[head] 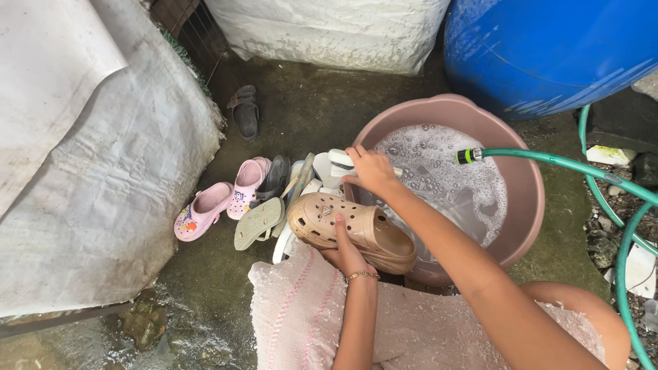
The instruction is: The person scrubs several pairs of shoes in a basin filled with soapy water using a brush. They rinse the shoes with a hose and set them on the ground.
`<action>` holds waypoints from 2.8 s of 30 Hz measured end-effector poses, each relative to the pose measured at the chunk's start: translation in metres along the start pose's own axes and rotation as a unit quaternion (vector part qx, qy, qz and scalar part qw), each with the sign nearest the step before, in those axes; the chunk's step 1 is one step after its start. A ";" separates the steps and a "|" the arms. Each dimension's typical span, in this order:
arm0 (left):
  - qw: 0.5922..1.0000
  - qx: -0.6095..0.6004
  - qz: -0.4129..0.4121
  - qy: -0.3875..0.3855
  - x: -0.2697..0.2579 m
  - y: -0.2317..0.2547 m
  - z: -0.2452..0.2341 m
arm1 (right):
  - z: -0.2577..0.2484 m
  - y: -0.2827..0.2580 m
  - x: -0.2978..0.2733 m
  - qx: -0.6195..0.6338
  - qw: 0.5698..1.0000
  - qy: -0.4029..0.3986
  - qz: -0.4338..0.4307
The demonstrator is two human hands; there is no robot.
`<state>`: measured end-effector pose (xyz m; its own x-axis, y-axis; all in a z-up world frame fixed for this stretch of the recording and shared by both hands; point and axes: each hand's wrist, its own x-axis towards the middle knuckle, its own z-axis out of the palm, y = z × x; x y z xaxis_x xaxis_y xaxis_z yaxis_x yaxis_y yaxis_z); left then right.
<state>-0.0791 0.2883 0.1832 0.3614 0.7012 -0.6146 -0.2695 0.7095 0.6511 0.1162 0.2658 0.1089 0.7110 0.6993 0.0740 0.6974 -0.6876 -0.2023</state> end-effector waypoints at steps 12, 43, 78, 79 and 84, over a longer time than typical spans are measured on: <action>1.000 -0.012 0.013 -0.024 0.003 -0.007 -0.002 | 0.140 0.133 -0.121 0.618 0.699 0.074 0.351; 0.996 0.056 -0.060 0.028 0.012 -0.018 -0.002 | 0.221 0.107 -0.145 0.315 0.867 -0.110 0.370; 0.996 0.033 -0.080 -0.007 0.017 -0.014 -0.004 | 0.035 0.105 -0.112 0.867 0.337 0.158 0.331; 0.997 0.029 -0.076 -0.011 0.017 -0.015 -0.005 | 0.032 0.109 -0.111 0.857 0.374 0.145 0.324; 0.999 0.005 -0.050 -0.010 0.022 -0.025 -0.007 | -0.001 0.100 -0.098 0.852 0.412 0.065 0.316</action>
<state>-0.0705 0.2867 0.1498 0.4031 0.6255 -0.6680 -0.2223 0.7750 0.5915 0.1166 0.1284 0.0828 0.7778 0.3935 -0.4901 -0.6285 0.4892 -0.6047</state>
